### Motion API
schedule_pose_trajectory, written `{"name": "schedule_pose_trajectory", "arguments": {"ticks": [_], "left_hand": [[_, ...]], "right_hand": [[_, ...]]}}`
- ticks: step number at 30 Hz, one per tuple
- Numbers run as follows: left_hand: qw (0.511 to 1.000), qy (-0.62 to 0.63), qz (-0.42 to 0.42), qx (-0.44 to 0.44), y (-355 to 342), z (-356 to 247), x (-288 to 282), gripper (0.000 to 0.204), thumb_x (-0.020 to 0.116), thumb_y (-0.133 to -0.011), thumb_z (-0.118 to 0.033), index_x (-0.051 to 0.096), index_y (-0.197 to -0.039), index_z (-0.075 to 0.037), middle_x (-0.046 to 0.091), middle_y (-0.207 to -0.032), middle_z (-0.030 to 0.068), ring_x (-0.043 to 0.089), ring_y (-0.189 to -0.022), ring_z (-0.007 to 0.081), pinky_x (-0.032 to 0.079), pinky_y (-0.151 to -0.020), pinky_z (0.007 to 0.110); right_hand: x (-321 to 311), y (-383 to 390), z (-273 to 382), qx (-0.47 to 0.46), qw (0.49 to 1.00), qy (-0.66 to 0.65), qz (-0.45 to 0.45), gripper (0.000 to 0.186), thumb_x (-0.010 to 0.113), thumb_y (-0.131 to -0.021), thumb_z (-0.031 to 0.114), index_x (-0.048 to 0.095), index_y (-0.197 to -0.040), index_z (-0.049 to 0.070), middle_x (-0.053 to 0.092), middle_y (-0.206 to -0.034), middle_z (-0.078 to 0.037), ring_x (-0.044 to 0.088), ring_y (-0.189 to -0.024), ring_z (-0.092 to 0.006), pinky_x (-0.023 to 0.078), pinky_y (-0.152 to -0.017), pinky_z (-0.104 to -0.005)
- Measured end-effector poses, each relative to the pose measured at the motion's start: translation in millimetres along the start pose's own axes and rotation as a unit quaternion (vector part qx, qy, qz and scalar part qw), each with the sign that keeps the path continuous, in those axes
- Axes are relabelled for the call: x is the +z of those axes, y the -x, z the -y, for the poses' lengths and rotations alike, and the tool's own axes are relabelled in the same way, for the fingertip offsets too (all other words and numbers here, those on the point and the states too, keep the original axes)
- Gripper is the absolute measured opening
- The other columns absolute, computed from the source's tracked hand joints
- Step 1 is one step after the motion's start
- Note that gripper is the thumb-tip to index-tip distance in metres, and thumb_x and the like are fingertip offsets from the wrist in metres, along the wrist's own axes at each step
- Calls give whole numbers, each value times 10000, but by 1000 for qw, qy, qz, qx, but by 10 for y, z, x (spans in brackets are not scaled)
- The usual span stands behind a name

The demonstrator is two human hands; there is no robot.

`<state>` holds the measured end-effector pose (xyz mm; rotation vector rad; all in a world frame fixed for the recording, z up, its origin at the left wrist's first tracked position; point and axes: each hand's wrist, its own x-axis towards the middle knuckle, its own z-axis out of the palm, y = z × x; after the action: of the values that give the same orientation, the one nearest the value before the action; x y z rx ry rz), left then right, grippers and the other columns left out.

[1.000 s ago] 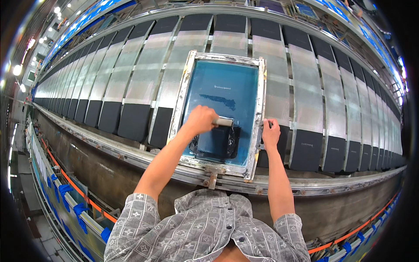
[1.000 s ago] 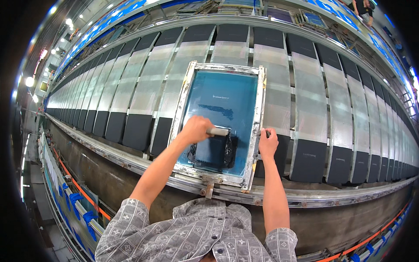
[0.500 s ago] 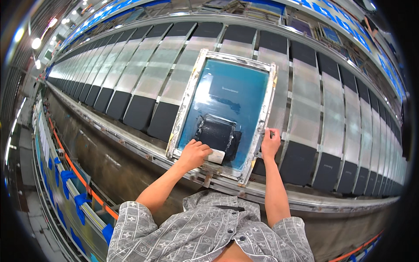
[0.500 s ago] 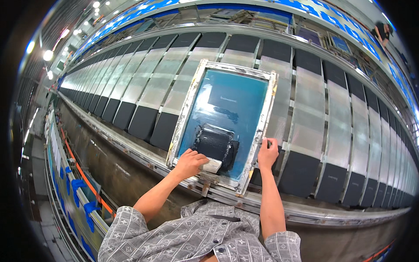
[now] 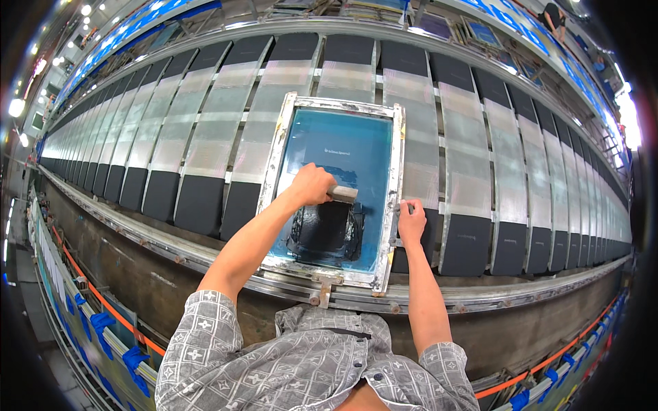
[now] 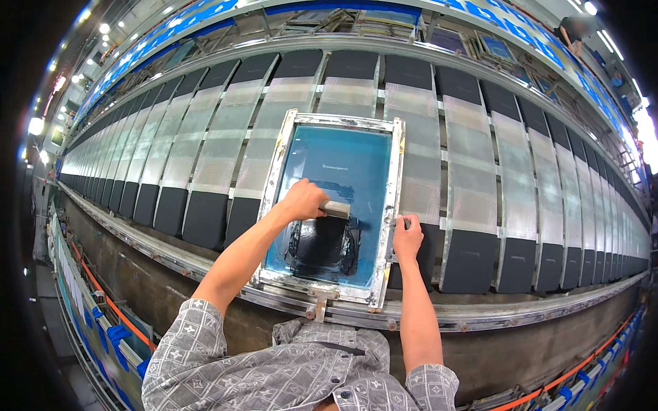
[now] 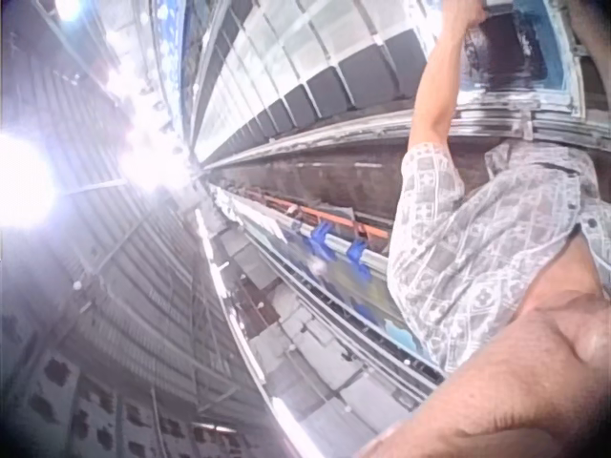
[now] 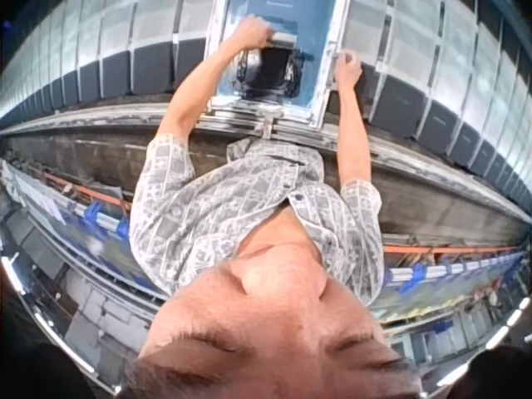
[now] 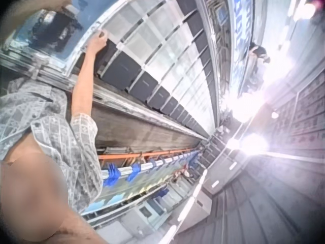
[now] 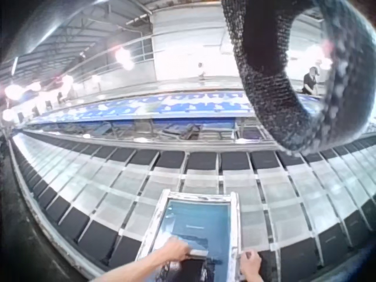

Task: The person uses a squeegee to spread ink across a screen printing frame, repeatedly rolling the squeegee back and forth to distribute the ink evenly. The person moves the frame along a production line and continues the same spreading motion.

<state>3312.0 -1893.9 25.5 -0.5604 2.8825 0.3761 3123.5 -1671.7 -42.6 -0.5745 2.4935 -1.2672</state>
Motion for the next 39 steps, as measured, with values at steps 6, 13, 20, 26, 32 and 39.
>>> {"name": "schedule_pose_trajectory", "arguments": {"ticks": [6, 13, 20, 26, 32, 39], "left_hand": [[1000, 8, 26, 9, 700, -437, 199, 182, 780, -692, -283, 692, -741, -132, 682, -746, 84, 651, -773, 285, 467, -806, 397], [998, -1, 53, 14, 744, -362, 128, 206, 787, -679, -286, 721, -836, -171, 679, -731, 66, 657, -755, 285, 481, -785, 416], [988, 79, -132, -10, 560, -358, 257, 238, 718, -690, -134, 722, -928, -127, 687, -895, 85, 645, -851, 304, 483, -790, 431], [969, 19, -246, 6, 1793, -895, 612, 457, 643, -658, -51, 656, -1110, -119, 649, -1044, 13, 580, -885, 190, 416, -772, 354], [985, 10, -169, -29, 2116, 98, 337, 328, 679, -644, -52, 698, -957, -151, 656, -962, -42, 578, -862, 183, 414, -779, 357], [993, 38, -110, -23, 2426, 958, 221, 226, 745, -649, -126, 728, -871, -161, 664, -822, -4, 627, -768, 220, 447, -727, 374]], "right_hand": [[30, 19, -110, 8, 1000, -10, -12, 240, 622, -879, 274, 608, -913, 38, 649, -772, -180, 629, -708, -359, 473, -682, -409], [-5, 8, -32, 4, 1000, -17, -13, 247, 627, -879, 282, 607, -920, 39, 666, -832, -182, 649, -781, -359, 482, -727, -412], [-2, -29, -67, 27, 999, -19, 13, 250, 641, -867, 285, 626, -937, 46, 669, -869, -191, 644, -831, -375, 479, -756, -418], [-159, 8, 450, -2, 1000, -22, -16, 198, 650, -871, 244, 619, -911, 52, 660, -814, -160, 625, -747, -312, 471, -725, -401], [827, 477, 636, -49, 997, -48, -22, 224, 642, -879, 263, 604, -916, 45, 661, -889, -179, 635, -856, -354, 475, -771, -406], [1543, 863, 1131, -25, 997, -75, -23, 214, 626, -880, 252, 599, -921, 44, 663, -817, -166, 654, -799, -353, 487, -745, -400]]}}
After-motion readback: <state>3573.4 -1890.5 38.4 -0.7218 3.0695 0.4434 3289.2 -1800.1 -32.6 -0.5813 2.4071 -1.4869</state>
